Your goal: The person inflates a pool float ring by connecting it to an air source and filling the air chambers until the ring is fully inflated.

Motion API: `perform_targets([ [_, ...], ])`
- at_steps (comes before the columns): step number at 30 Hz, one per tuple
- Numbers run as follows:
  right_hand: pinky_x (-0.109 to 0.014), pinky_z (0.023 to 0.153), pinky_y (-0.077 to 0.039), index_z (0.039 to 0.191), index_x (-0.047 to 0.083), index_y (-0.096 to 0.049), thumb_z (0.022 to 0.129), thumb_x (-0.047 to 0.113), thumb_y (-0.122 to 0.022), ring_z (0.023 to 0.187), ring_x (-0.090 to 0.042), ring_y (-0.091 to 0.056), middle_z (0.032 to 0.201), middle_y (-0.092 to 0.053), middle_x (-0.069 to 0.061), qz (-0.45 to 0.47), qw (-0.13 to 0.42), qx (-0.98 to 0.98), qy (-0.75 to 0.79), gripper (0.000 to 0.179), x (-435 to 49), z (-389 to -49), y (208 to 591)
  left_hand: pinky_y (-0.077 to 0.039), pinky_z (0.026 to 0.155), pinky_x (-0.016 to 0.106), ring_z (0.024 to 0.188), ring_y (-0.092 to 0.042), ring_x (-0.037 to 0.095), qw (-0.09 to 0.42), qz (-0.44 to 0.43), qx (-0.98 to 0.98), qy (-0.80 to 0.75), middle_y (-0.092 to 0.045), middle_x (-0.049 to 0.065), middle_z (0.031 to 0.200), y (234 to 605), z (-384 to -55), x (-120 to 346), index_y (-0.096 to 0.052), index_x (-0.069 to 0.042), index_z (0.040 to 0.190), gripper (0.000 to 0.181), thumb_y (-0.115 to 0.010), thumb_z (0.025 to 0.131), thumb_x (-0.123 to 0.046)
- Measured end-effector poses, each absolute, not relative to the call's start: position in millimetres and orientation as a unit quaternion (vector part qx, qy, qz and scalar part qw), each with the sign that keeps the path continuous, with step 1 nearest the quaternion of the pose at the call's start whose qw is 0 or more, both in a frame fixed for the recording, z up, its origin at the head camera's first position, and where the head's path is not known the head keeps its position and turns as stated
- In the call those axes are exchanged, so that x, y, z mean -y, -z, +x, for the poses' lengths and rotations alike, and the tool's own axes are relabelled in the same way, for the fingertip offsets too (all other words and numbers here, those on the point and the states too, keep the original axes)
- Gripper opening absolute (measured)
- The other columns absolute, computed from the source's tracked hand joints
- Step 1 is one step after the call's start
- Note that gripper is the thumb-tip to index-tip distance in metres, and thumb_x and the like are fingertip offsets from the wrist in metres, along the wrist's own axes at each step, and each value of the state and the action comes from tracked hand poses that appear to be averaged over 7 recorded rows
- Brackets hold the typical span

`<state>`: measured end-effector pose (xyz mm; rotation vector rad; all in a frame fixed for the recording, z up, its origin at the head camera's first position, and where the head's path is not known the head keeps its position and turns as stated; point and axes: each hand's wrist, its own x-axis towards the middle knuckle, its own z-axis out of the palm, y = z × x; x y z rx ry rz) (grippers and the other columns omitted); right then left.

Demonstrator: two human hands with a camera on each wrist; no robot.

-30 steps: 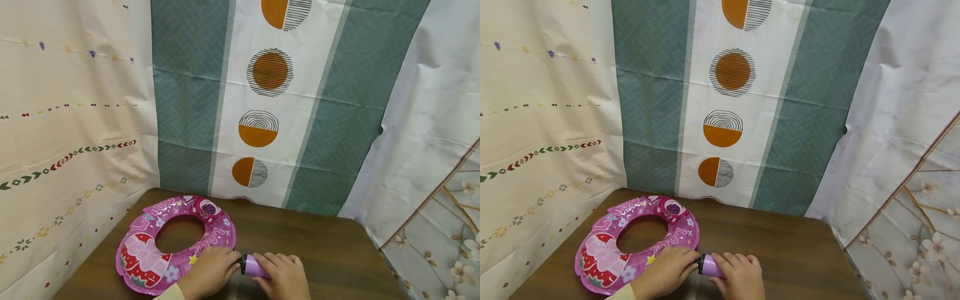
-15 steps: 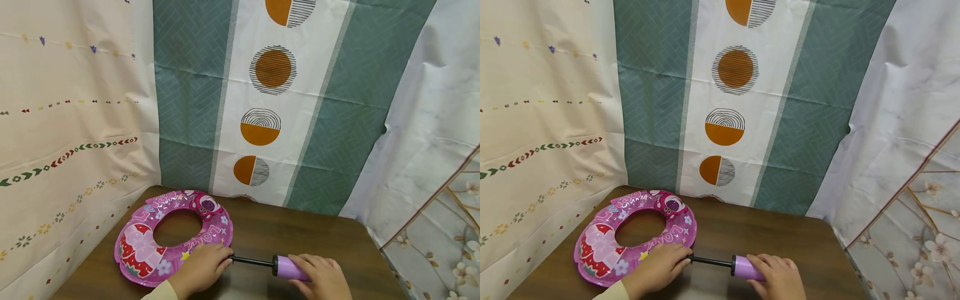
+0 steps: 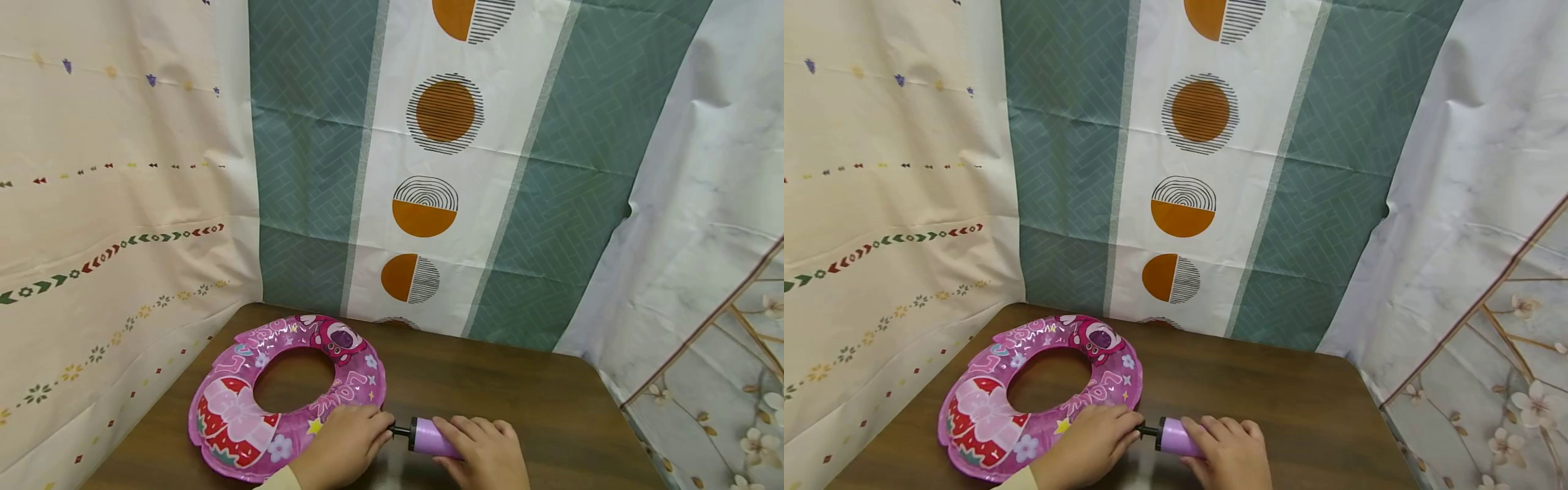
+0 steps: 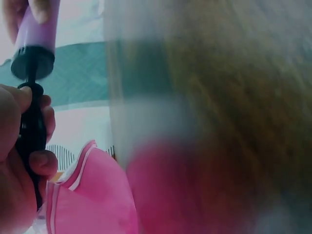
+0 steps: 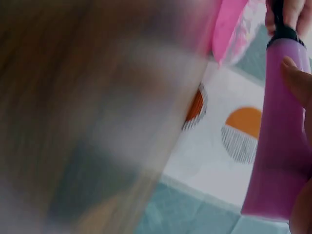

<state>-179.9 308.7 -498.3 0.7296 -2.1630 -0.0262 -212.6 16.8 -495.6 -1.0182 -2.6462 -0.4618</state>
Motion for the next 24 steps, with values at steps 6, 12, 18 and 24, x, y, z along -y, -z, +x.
perform_targets([
  [6,-0.037,0.072,-0.048,0.126,0.038,-0.077,0.070,0.065,-0.083,0.084,-0.010,-0.074,0.103,-0.081,0.012,0.290,0.435,0.853,0.003,0.062,-289,-183,501,-0.050,0.078,0.036,0.086,-0.065,0.006,0.158,-0.352,0.909,0.156,-0.069,-0.015,0.096,495,-212,-20,-0.070,-0.031,0.113,0.013,-0.063,0.107,-0.040],
  [12,-0.037,0.073,-0.050,0.128,0.040,-0.075,0.059,0.061,-0.098,0.087,-0.009,-0.073,0.104,-0.080,0.013,0.300,0.417,0.858,0.000,0.075,-290,-183,498,-0.051,0.082,0.038,0.090,-0.064,0.005,0.112,-0.346,0.915,0.173,-0.069,-0.017,0.099,494,-211,-13,-0.071,-0.032,0.116,0.016,-0.062,0.108,-0.041],
  [18,-0.038,0.076,-0.052,0.132,0.041,-0.074,0.058,0.059,-0.100,0.088,-0.007,-0.073,0.106,-0.078,0.018,0.291,0.389,0.874,-0.012,0.080,-320,-181,494,-0.054,0.092,0.045,0.106,-0.070,0.012,0.086,-0.334,0.923,0.169,-0.074,-0.013,0.113,490,-213,-3,-0.073,-0.032,0.125,0.025,-0.060,0.108,-0.044],
  [24,-0.041,0.077,-0.052,0.135,0.043,-0.072,0.058,0.059,-0.099,0.089,-0.008,-0.074,0.108,-0.078,0.020,0.292,0.375,0.880,-0.005,0.084,-362,-177,490,-0.055,0.096,0.049,0.111,-0.072,0.015,0.083,-0.323,0.927,0.170,-0.076,-0.010,0.116,492,-215,10,-0.073,-0.028,0.126,0.026,-0.061,0.107,-0.043],
])
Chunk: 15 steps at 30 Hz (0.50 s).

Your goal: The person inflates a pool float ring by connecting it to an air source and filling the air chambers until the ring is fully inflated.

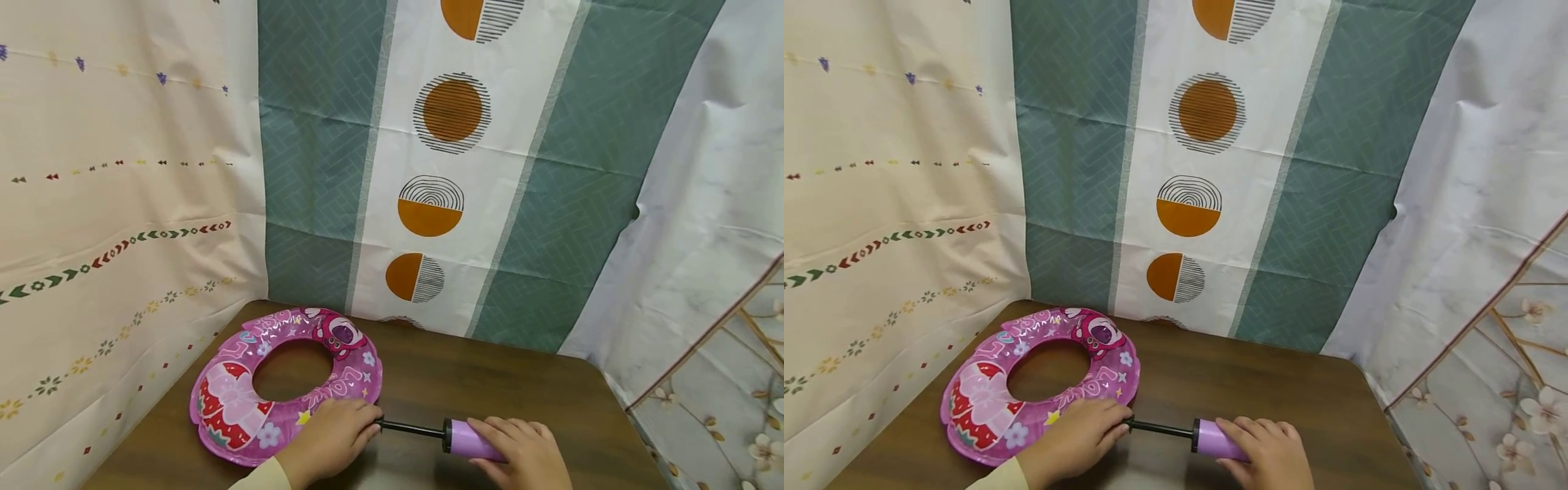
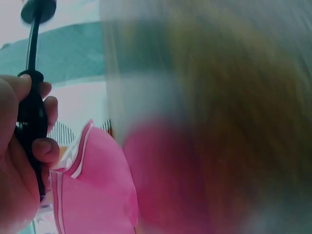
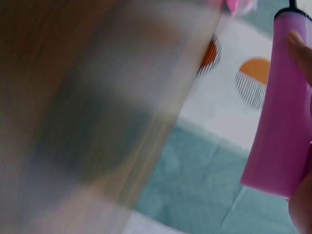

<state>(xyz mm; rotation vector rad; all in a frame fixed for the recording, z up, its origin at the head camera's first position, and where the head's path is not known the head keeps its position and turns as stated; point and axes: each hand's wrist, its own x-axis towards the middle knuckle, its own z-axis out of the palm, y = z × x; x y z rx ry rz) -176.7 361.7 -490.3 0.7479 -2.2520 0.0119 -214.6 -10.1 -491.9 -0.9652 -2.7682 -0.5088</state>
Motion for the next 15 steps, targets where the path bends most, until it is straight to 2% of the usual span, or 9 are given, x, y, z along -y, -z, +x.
perform_targets([
  [3,-0.041,0.077,-0.052,0.135,0.042,-0.072,0.063,0.062,-0.096,0.089,-0.007,-0.074,0.108,-0.077,0.020,0.290,0.370,0.883,-0.001,0.078,-376,-176,490,-0.055,0.098,0.051,0.113,-0.071,0.016,0.076,-0.315,0.930,0.172,-0.076,-0.009,0.118,493,-215,14,-0.073,-0.028,0.127,0.027,-0.061,0.107,-0.043],
  [7,-0.042,0.075,-0.053,0.134,0.040,-0.073,0.084,0.073,-0.078,0.088,-0.010,-0.074,0.106,-0.078,0.016,0.291,0.375,0.880,0.009,0.060,-377,-177,492,-0.055,0.099,0.052,0.112,-0.071,0.017,0.074,-0.307,0.934,0.167,-0.075,-0.009,0.117,493,-214,12,-0.073,-0.028,0.127,0.028,-0.061,0.107,-0.043],
  [9,-0.041,0.074,-0.052,0.133,0.039,-0.073,0.090,0.075,-0.069,0.087,-0.011,-0.075,0.106,-0.078,0.014,0.296,0.380,0.876,0.013,0.057,-367,-178,494,-0.056,0.096,0.051,0.109,-0.071,0.016,0.078,-0.315,0.932,0.162,-0.075,-0.010,0.114,492,-212,7,-0.073,-0.028,0.126,0.026,-0.062,0.107,-0.042],
  [12,-0.039,0.074,-0.051,0.133,0.038,-0.073,0.089,0.073,-0.072,0.086,-0.012,-0.074,0.105,-0.078,0.013,0.305,0.390,0.869,0.012,0.056,-343,-178,496,-0.056,0.086,0.044,0.098,-0.070,0.012,0.095,-0.338,0.923,0.156,-0.072,-0.012,0.104,489,-209,-5,-0.073,-0.029,0.119,0.019,-0.062,0.108,-0.040],
  [15,-0.038,0.073,-0.049,0.130,0.037,-0.074,0.079,0.067,-0.085,0.085,-0.011,-0.074,0.103,-0.078,0.012,0.307,0.408,0.860,0.006,0.061,-318,-180,496,-0.054,0.079,0.040,0.090,-0.068,0.010,0.120,-0.347,0.918,0.150,-0.069,-0.013,0.096,485,-208,-14,-0.071,-0.029,0.113,0.013,-0.064,0.107,-0.038],
])
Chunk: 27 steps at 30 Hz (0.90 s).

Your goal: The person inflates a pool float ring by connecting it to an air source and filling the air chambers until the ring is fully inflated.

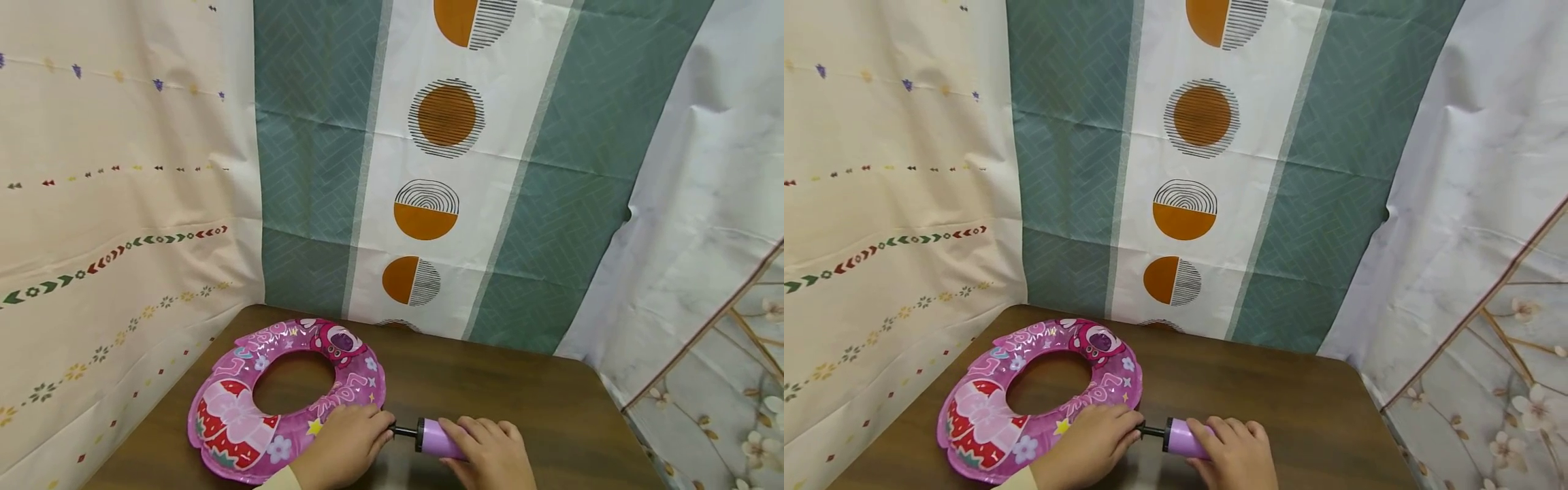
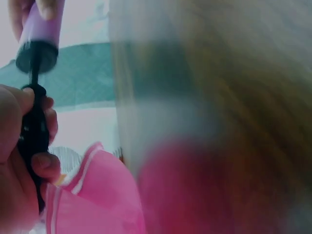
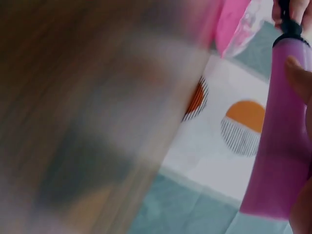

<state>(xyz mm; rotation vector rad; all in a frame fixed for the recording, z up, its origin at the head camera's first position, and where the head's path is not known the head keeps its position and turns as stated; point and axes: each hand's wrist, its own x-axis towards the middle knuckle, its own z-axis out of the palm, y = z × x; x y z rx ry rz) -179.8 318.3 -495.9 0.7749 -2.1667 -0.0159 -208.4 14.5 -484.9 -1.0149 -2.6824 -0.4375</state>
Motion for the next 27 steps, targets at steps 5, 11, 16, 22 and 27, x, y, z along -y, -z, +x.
perform_targets([
  [5,-0.039,0.072,-0.049,0.126,0.036,-0.076,0.064,0.060,-0.093,0.084,-0.012,-0.073,0.101,-0.080,0.009,0.300,0.432,0.850,-0.006,0.068,-290,-184,496,-0.053,0.076,0.037,0.086,-0.067,0.010,0.158,-0.336,0.918,0.137,-0.069,-0.013,0.094,483,-207,-18,-0.070,-0.028,0.111,0.011,-0.067,0.105,-0.036],
  [11,-0.037,0.071,-0.051,0.125,0.038,-0.077,0.053,0.062,-0.101,0.083,-0.010,-0.072,0.099,-0.079,0.012,0.312,0.435,0.845,-0.002,0.079,-285,-184,500,-0.052,0.072,0.034,0.082,-0.065,0.007,0.163,-0.362,0.907,0.141,-0.069,-0.013,0.092,486,-205,-18,-0.071,-0.027,0.109,0.012,-0.066,0.105,-0.037],
  [16,-0.037,0.074,-0.053,0.128,0.042,-0.074,0.050,0.059,-0.103,0.088,-0.007,-0.071,0.105,-0.075,0.019,0.309,0.396,0.865,0.010,0.086,-299,-180,501,-0.053,0.075,0.035,0.083,-0.063,0.003,0.111,-0.357,0.913,0.165,-0.068,-0.016,0.095,490,-205,-13,-0.072,-0.030,0.114,0.015,-0.064,0.106,-0.040],
  [22,-0.038,0.076,-0.054,0.135,0.045,-0.069,0.053,0.057,-0.102,0.092,-0.004,-0.072,0.110,-0.074,0.024,0.297,0.351,0.888,0.018,0.089,-331,-176,495,-0.056,0.083,0.041,0.093,-0.068,0.006,0.097,-0.348,0.915,0.179,-0.072,-0.015,0.102,494,-209,2,-0.074,-0.030,0.118,0.018,-0.064,0.106,-0.040],
  [27,-0.039,0.076,-0.053,0.136,0.044,-0.070,0.054,0.054,-0.103,0.093,-0.003,-0.072,0.114,-0.074,0.025,0.280,0.347,0.895,0.024,0.089,-364,-174,485,-0.057,0.091,0.049,0.104,-0.072,0.012,0.099,-0.330,0.920,0.188,-0.075,-0.012,0.109,491,-211,17,-0.074,-0.027,0.122,0.022,-0.063,0.107,-0.039],
])
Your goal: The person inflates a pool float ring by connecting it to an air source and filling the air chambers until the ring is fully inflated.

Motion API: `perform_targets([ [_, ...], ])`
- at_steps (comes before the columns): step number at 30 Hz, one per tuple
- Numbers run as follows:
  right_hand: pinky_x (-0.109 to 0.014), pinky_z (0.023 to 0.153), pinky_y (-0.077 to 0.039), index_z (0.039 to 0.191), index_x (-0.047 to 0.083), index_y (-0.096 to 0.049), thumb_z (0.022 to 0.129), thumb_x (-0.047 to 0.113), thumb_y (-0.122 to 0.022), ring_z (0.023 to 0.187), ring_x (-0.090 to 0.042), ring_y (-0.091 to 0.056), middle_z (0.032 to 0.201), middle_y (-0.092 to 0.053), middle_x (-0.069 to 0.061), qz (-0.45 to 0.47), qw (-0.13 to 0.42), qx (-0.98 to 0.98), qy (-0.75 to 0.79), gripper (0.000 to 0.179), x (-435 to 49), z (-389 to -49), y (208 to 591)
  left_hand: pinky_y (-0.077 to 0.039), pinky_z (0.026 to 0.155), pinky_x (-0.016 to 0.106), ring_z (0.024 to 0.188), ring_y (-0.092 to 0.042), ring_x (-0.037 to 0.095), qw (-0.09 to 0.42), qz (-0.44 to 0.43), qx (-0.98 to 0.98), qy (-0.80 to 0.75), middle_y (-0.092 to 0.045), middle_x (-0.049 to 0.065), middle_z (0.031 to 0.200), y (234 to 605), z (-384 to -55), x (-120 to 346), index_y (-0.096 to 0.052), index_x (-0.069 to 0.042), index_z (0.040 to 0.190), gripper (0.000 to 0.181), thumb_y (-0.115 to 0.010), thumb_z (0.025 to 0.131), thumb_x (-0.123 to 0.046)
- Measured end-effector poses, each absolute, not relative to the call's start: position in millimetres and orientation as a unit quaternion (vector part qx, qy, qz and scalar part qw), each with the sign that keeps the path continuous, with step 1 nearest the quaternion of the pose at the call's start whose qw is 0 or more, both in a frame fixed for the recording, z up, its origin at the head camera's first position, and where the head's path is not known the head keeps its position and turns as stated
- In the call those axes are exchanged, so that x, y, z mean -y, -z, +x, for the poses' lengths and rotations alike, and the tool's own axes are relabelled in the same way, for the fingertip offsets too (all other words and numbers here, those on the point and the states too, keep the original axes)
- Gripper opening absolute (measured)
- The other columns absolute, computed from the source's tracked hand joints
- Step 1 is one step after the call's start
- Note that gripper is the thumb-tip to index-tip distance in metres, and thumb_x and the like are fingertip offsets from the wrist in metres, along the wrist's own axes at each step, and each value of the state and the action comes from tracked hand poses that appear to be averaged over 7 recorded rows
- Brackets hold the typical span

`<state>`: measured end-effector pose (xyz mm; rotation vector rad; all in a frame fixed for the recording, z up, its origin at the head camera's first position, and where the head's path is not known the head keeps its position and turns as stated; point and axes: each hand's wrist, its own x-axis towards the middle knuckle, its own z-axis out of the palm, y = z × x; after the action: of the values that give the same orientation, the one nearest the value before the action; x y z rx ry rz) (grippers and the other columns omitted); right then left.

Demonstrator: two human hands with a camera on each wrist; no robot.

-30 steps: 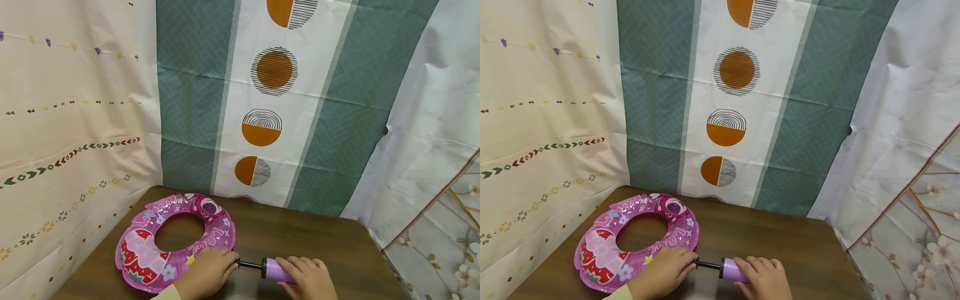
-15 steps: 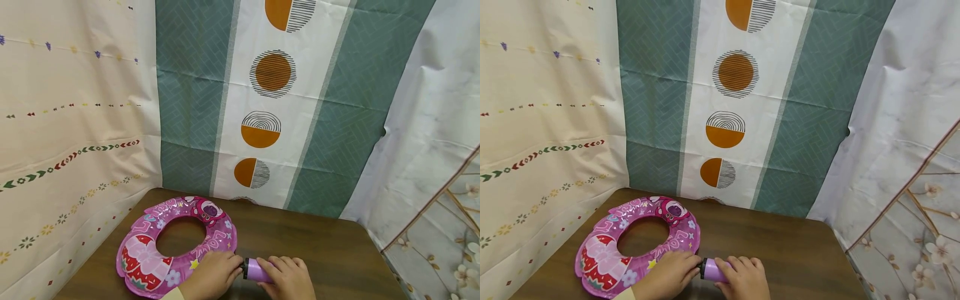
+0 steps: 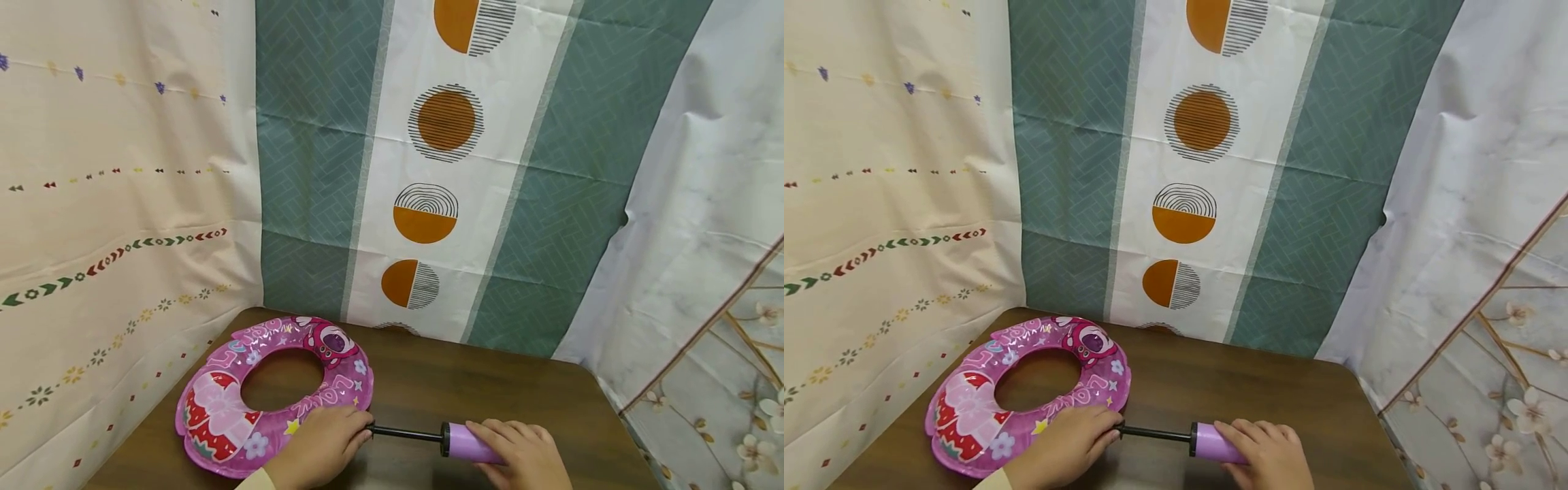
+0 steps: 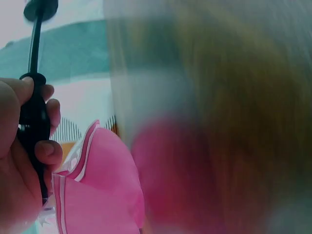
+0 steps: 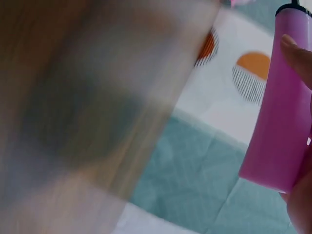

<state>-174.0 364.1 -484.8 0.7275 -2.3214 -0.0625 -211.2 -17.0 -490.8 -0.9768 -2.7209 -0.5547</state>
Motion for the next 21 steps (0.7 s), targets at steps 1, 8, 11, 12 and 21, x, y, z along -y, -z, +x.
perform_targets([
  [1,-0.038,0.076,-0.053,0.136,0.045,-0.070,0.055,0.053,-0.103,0.093,-0.003,-0.072,0.114,-0.074,0.025,0.277,0.343,0.897,0.025,0.089,-369,-173,483,-0.057,0.092,0.050,0.105,-0.072,0.012,0.096,-0.327,0.921,0.189,-0.075,-0.012,0.110,490,-211,20,-0.074,-0.026,0.122,0.023,-0.063,0.107,-0.039],
  [8,-0.038,0.075,-0.052,0.136,0.043,-0.070,0.055,0.051,-0.102,0.091,-0.005,-0.072,0.113,-0.076,0.022,0.291,0.354,0.888,0.027,0.088,-353,-174,488,-0.057,0.087,0.045,0.099,-0.071,0.011,0.101,-0.348,0.917,0.169,-0.074,-0.011,0.106,489,-211,13,-0.074,-0.026,0.120,0.021,-0.062,0.108,-0.038],
  [11,-0.036,0.074,-0.050,0.135,0.039,-0.071,0.067,0.052,-0.094,0.089,-0.007,-0.072,0.110,-0.077,0.018,0.315,0.383,0.868,0.031,0.072,-327,-176,501,-0.056,0.081,0.041,0.093,-0.069,0.010,0.108,-0.356,0.915,0.155,-0.072,-0.012,0.101,491,-210,0,-0.074,-0.029,0.117,0.018,-0.064,0.107,-0.039],
  [12,-0.036,0.074,-0.049,0.135,0.038,-0.071,0.070,0.054,-0.090,0.089,-0.008,-0.072,0.110,-0.077,0.016,0.320,0.394,0.861,0.032,0.069,-319,-177,505,-0.055,0.079,0.040,0.091,-0.068,0.010,0.112,-0.355,0.916,0.150,-0.072,-0.013,0.099,491,-209,-4,-0.074,-0.029,0.116,0.017,-0.065,0.106,-0.040],
  [21,-0.039,0.074,-0.049,0.128,0.041,-0.075,0.050,0.053,-0.104,0.085,-0.009,-0.073,0.104,-0.080,0.013,0.312,0.420,0.852,-0.002,0.084,-284,-181,495,-0.051,0.073,0.035,0.083,-0.066,0.006,0.173,-0.353,0.906,0.155,-0.071,-0.013,0.095,489,-206,-18,-0.072,-0.027,0.110,0.010,-0.069,0.104,-0.035],
])
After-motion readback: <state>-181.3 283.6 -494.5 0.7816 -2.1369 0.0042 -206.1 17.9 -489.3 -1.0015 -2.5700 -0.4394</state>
